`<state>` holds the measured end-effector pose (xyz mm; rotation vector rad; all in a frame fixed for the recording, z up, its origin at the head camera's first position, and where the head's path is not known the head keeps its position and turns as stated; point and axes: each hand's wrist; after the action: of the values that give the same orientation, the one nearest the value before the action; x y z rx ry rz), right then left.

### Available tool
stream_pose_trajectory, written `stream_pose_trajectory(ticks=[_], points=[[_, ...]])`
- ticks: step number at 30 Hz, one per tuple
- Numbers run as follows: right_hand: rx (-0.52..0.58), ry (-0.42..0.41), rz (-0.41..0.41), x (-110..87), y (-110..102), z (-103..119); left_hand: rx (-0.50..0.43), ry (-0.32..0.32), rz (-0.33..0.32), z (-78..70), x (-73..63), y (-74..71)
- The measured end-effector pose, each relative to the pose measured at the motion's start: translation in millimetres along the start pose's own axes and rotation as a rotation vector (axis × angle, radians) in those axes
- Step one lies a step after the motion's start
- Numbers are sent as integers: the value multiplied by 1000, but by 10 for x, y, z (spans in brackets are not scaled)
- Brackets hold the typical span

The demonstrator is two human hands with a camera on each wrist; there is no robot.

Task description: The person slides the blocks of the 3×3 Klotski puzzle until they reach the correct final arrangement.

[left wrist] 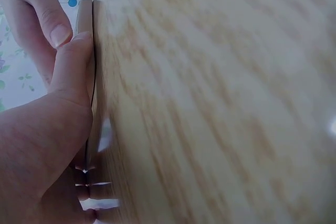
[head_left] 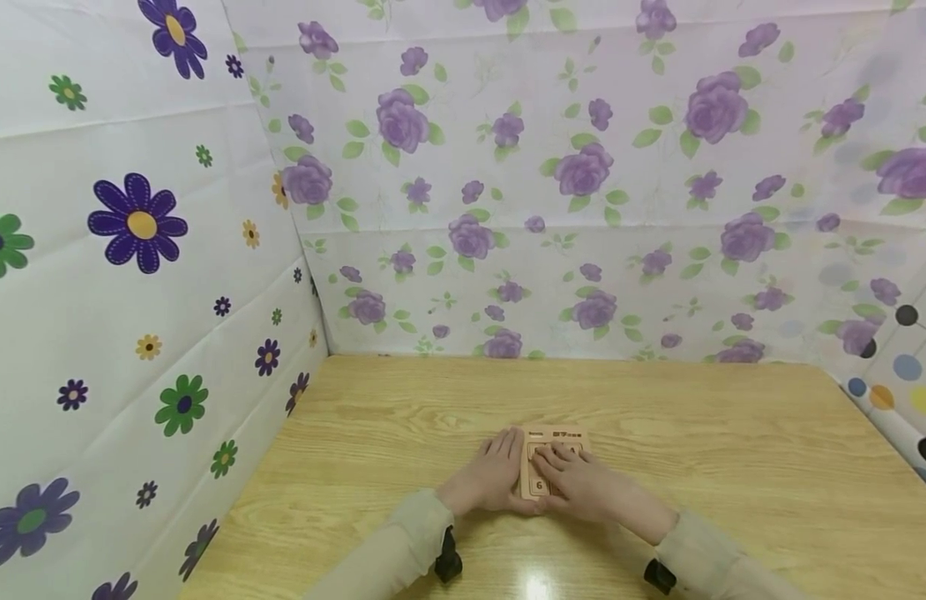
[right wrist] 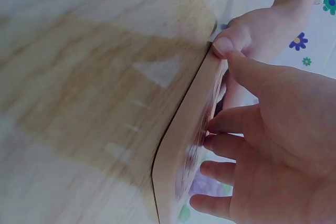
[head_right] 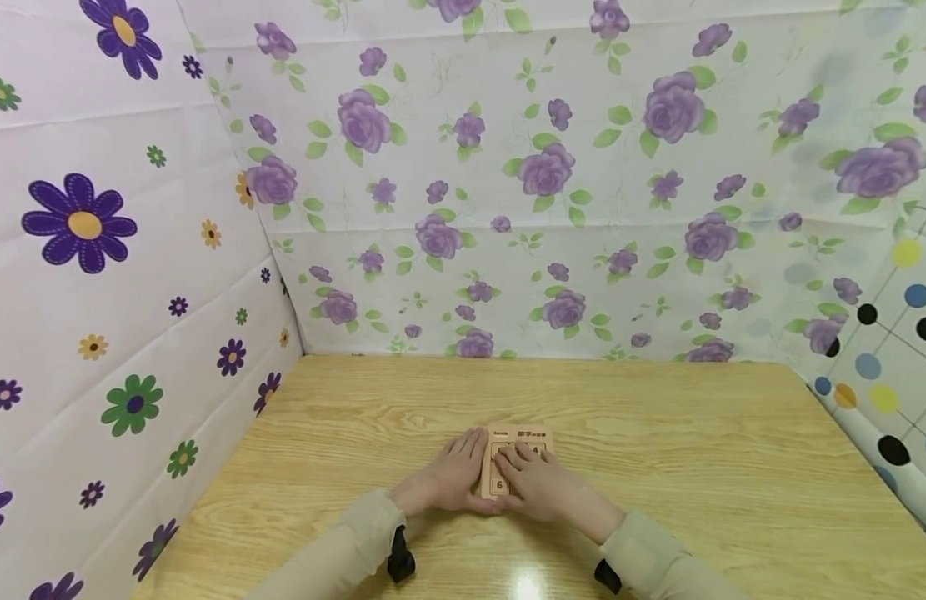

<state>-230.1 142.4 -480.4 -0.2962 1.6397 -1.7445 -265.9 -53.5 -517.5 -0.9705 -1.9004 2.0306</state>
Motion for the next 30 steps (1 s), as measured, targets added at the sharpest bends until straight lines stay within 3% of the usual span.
stream_pose_trajectory(ticks=[30], points=[[-45, -48, -37, -105, 131, -3, -17, 4, 6, -11, -6, -5]])
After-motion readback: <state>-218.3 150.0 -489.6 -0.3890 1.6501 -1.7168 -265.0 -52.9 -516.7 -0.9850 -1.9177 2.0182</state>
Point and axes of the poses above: each hand's wrist, its own x-axis towards the middle knuckle, its own y-axis out of the palm, z = x × y, and after that the axes turned 11 degrees about z, right-handed
